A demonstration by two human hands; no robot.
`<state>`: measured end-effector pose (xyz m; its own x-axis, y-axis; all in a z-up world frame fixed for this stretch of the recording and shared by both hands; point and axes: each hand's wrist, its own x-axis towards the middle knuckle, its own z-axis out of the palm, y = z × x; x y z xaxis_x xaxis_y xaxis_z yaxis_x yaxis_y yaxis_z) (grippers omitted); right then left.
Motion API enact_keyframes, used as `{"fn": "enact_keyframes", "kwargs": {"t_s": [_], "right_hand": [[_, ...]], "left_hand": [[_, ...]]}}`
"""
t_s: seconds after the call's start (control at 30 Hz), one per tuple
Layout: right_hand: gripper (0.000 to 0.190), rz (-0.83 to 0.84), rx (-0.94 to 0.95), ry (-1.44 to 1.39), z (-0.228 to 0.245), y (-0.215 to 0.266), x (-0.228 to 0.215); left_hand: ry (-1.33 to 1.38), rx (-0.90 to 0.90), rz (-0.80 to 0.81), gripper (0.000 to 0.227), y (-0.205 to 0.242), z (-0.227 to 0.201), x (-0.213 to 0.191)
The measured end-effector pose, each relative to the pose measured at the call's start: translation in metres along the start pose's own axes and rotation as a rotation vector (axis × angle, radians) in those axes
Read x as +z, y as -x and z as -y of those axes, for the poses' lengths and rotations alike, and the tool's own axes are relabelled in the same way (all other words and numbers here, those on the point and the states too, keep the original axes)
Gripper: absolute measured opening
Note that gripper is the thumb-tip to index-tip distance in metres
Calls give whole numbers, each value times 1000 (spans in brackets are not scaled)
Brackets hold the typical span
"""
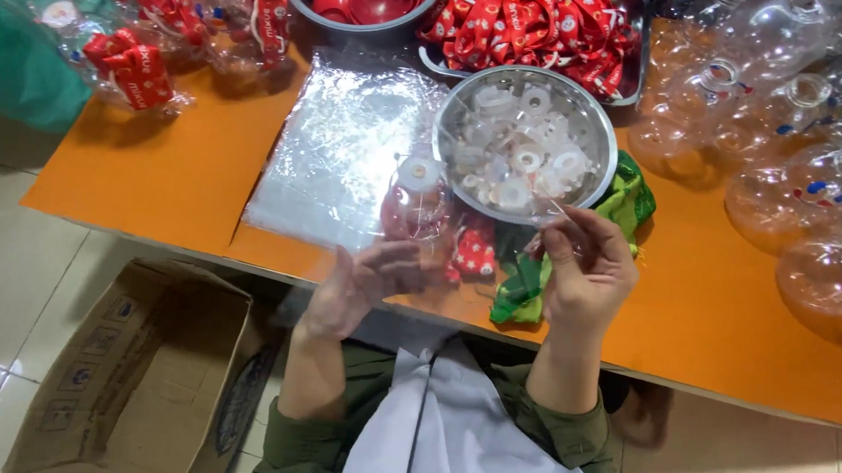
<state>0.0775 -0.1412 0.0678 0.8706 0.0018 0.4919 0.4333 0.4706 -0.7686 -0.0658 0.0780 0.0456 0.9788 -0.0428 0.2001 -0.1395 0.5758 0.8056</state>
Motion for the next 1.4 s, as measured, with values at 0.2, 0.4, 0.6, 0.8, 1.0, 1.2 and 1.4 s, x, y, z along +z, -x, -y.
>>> {"fn": "enact_keyframes", "kwargs": {"t_s": [0.2,0.4,0.6,0.8,1.0,1.2,1.4], "right_hand": [[26,91,174,-125,-6,-6,-33],[27,220,249,-41,-7,-5,-43],[24,204,-278,715,17,-20,-20],[23,356,-443,627,14,5,23],[30,324,-431,526,13,14,36],[17,332,-506,475,16,8,34],[12,295,-481,484,19,6,31]], "left_hand": [[-26,85,27,113,-33,-10,1],[-140,171,-108,44,-52,-32,36],[-399,280,-335,31,-49,-17,51],[-603,181,-313,39,-44,3,74],[-775,175,-292,45,-38,5,87],[-835,138,-251,41,-35,2,97],[-727,90,-215,40,-36,5,98]]}}
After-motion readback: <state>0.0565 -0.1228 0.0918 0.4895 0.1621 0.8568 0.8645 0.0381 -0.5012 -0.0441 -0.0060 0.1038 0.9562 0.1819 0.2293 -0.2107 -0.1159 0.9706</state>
